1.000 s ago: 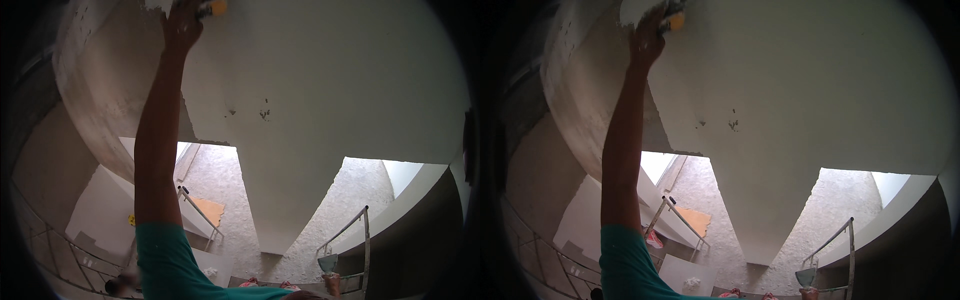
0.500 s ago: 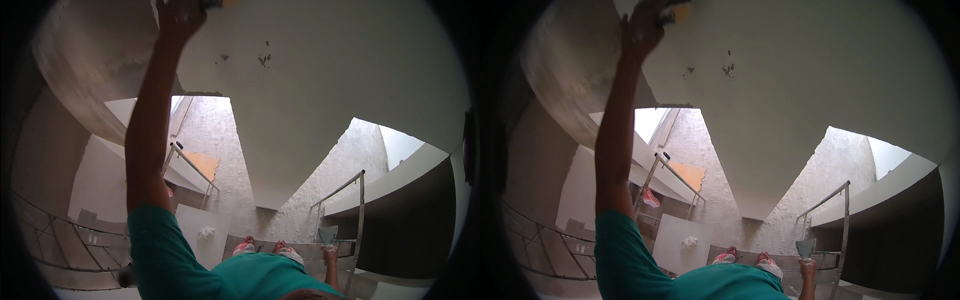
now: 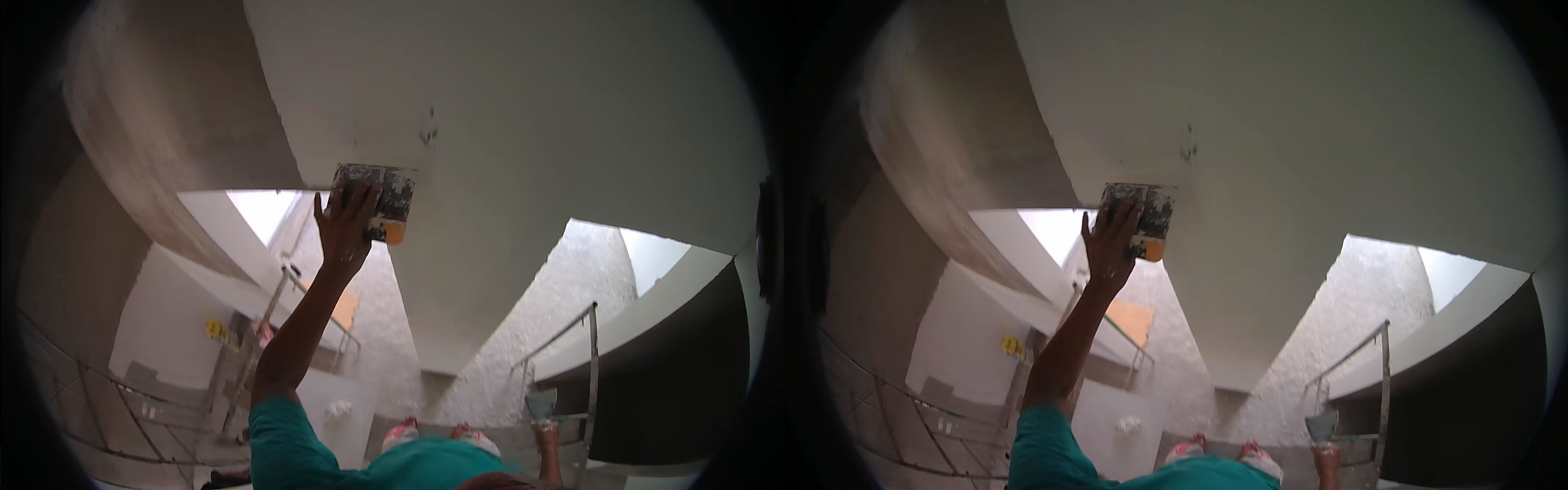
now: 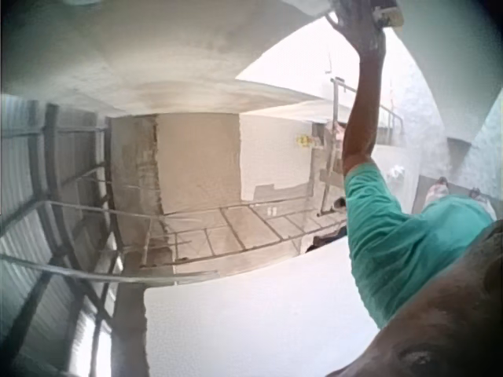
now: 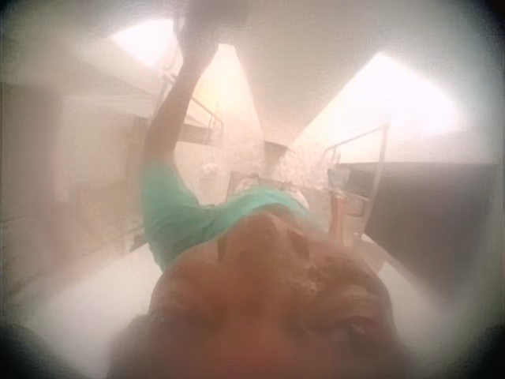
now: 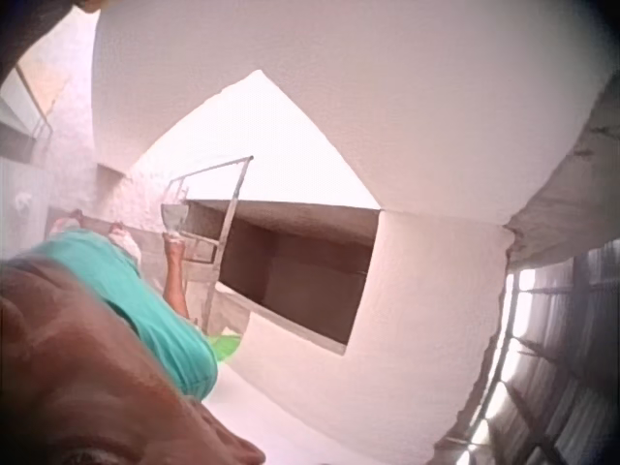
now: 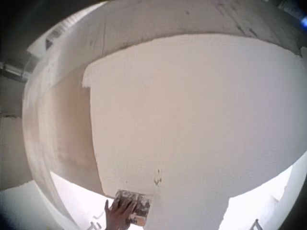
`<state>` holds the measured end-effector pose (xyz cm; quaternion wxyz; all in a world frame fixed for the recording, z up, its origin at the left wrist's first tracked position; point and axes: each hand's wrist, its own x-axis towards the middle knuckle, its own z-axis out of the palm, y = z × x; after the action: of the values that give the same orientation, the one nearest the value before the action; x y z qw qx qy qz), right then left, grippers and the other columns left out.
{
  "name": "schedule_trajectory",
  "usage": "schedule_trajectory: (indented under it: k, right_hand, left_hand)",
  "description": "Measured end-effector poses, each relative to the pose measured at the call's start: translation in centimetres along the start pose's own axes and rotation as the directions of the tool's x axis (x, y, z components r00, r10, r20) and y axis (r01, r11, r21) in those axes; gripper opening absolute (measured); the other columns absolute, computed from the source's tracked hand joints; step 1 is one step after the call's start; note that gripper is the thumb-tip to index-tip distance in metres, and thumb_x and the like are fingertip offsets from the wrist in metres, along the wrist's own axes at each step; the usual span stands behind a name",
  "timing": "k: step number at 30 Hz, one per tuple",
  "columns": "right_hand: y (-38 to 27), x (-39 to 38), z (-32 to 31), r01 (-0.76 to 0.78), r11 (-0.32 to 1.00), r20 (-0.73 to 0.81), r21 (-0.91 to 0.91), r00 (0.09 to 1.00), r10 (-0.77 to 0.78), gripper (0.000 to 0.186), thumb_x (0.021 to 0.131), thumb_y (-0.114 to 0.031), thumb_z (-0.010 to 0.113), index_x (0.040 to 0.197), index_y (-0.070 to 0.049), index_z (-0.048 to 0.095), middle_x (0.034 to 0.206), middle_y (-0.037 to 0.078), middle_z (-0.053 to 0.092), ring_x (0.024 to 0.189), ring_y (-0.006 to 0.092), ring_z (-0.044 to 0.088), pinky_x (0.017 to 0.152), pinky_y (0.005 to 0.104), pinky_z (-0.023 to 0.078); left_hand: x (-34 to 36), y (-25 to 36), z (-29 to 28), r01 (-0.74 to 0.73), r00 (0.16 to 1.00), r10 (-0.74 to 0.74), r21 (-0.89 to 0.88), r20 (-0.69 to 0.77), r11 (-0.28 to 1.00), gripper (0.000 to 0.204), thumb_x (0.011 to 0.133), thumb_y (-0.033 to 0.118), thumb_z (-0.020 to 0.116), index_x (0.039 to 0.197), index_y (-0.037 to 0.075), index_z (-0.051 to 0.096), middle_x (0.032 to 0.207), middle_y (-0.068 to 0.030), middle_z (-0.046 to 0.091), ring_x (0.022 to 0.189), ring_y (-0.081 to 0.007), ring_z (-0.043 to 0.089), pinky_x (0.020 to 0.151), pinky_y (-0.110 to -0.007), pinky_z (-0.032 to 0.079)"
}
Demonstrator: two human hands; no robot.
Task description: The person applies plaster to a ceiling using a trowel and hawk while standing on scaffolding. They repeatedly scoop plaster from the hawk and smooth it onto the ceiling surface, occasionally scraping excess material back onto the hawk.
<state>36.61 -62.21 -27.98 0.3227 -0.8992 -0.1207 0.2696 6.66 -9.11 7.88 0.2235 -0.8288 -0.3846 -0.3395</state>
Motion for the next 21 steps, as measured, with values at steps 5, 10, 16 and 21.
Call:
schedule_trajectory:
  k: [5, 10, 16, 21]
  right_hand:
    - [-0.5, -0.1, 0.2, -0.034, 0.997, 0.085, 0.071, 0.996, 0.028, 0.018, 0.070, -0.018, 0.074, 0.075, -0.003, 0.066, 0.058, 0.006, 0.057, 0.047, 0.0167, 0.055, 0.044, 0.0361, 0.043]
    - [-6.1, -1.9, -0.1, -0.112, 0.993, 0.122, 0.045, 0.987, 0.105, 0.021, 0.071, -0.019, 0.075, 0.074, -0.001, 0.065, 0.056, 0.005, 0.056, 0.045, 0.0158, 0.053, 0.042, 0.0344, 0.042]
    - [-0.2, 1.1, 1.1, -0.061, 0.992, 0.080, 0.109, 0.995, 0.053, 0.020, 0.072, -0.018, 0.075, 0.073, -0.001, 0.063, 0.054, 0.004, 0.054, 0.044, 0.0151, 0.052, 0.041, 0.0346, 0.041]
    - [2.3, 2.2, 1.2, -0.046, 0.992, 0.061, 0.115, 0.997, 0.039, 0.020, 0.071, -0.017, 0.075, 0.071, -0.002, 0.062, 0.055, 0.004, 0.053, 0.044, 0.0149, 0.051, 0.041, 0.0348, 0.041]
  left_hand:
    - [16.2, -0.1, -10.3, -0.091, 0.878, 0.111, 0.065, -0.466, 0.994, 0.078, 0.067, 0.000, 0.064, 0.139, 0.025, 0.045, 0.140, -0.0037, 0.047, 0.129, -0.0329, 0.041, 0.104, -0.063, 0.023]
    - [30.2, 0.2, -16.3, -0.071, 0.698, 0.234, 0.260, -0.677, 0.963, 0.074, 0.073, 0.000, 0.058, 0.141, 0.024, 0.041, 0.144, -0.0034, 0.044, 0.128, -0.0306, 0.043, 0.100, -0.061, 0.030]
    - [31.6, 0.8, -13.0, -0.099, 0.720, 0.218, 0.214, -0.658, 0.972, 0.072, 0.074, -0.003, 0.054, 0.141, 0.021, 0.041, 0.142, -0.0066, 0.045, 0.129, -0.0317, 0.043, 0.102, -0.060, 0.031]
    - [22.7, 2.2, -9.9, -0.047, 0.880, 0.174, 0.284, -0.442, 0.958, 0.073, 0.074, 0.002, 0.058, 0.141, 0.027, 0.043, 0.145, -0.0009, 0.043, 0.131, -0.0341, 0.040, 0.105, -0.061, 0.025]
